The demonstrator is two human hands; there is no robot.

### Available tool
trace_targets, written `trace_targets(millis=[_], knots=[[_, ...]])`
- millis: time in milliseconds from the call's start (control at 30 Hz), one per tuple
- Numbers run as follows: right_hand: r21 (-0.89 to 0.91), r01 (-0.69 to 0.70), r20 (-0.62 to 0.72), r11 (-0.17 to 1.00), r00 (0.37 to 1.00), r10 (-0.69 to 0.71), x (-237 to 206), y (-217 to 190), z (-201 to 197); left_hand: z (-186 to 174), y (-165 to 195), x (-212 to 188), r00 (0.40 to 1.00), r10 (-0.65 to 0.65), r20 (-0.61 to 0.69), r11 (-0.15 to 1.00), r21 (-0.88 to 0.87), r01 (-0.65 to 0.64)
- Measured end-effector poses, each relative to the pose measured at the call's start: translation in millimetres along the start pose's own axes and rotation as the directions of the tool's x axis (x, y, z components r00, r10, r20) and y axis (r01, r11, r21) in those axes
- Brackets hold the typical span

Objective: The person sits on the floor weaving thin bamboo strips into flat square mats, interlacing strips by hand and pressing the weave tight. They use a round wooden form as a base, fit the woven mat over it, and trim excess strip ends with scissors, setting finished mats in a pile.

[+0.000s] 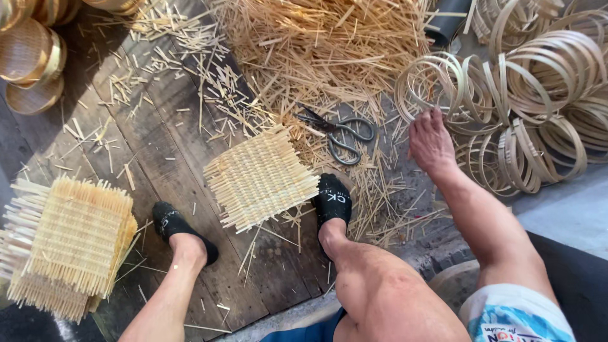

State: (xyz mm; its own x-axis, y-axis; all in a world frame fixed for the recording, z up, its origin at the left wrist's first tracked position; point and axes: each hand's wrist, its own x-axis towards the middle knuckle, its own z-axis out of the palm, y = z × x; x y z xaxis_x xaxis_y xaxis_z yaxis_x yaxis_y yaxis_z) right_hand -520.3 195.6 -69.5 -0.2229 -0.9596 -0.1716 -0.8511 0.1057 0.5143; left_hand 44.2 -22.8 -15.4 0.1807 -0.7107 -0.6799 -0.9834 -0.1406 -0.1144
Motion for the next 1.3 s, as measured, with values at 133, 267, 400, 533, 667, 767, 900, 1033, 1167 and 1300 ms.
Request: trace_targets(millis=[133, 267, 400, 533, 667, 767, 900, 1033, 1167, 1300], knots=[[-0.183, 0.018, -0.036, 0.983, 0.999, -0.025, 0.3, 12.5, 10.1, 1.0, -1.2, -1.1, 1.000, -0.006, -0.002, 1.000, -0.010, 0.006], [-0.140, 0.057, 0.044, 0.989, 0.998, -0.051, -2.9, 28.8, 7.2, -2.5, -3.3, -4.4, 1.000, -0.007, -0.005, 1.000, -0.026, 0.007], [0.061, 0.022, -0.107, 0.998, 0.994, -0.015, -30.8, 34.1, -15.9, -3.2, -4.4, -5.7, 1.000, -0.002, -0.015, 1.000, -0.024, 0.002], [0.456, -0.163, -0.173, 0.875, 0.948, 0.267, -82.7, 22.5, -44.4, -2.7, -4.1, -6.3, 1.000, -0.002, -0.030, 1.000, -0.020, 0.001], [0.596, -0.337, -0.120, 0.729, 0.860, 0.496, -127.4, 23.5, -51.7, -3.2, -2.6, -8.5, 0.999, 0.008, -0.033, 1.000, -0.013, -0.009], [0.657, -0.333, -0.062, 0.676, 0.871, 0.488, -142.8, 20.5, -49.3, -3.1, -0.4, -10.9, 0.999, 0.021, -0.044, 1.000, -0.006, -0.021], [0.694, -0.252, -0.109, 0.674, 0.889, 0.445, -150.0, 7.0, -54.1, -3.9, 0.1, -13.0, 0.999, 0.023, -0.042, 1.000, -0.011, -0.024], [0.673, -0.197, -0.107, 0.713, 0.928, 0.357, -139.3, -7.0, -70.5, -5.2, -2.4, -15.1, 0.999, 0.023, -0.048, 0.999, -0.029, -0.024], [0.653, -0.109, -0.163, 0.749, 0.946, 0.279, -126.7, -21.2, -93.0, -7.4, -5.0, -19.2, 0.998, 0.032, -0.047, 0.999, -0.032, -0.034], [0.673, -0.097, -0.163, 0.733, 0.947, 0.275, -117.1, -34.7, -106.2, -9.3, -4.9, -23.3, 0.998, 0.042, -0.053, 0.998, -0.037, -0.044]])
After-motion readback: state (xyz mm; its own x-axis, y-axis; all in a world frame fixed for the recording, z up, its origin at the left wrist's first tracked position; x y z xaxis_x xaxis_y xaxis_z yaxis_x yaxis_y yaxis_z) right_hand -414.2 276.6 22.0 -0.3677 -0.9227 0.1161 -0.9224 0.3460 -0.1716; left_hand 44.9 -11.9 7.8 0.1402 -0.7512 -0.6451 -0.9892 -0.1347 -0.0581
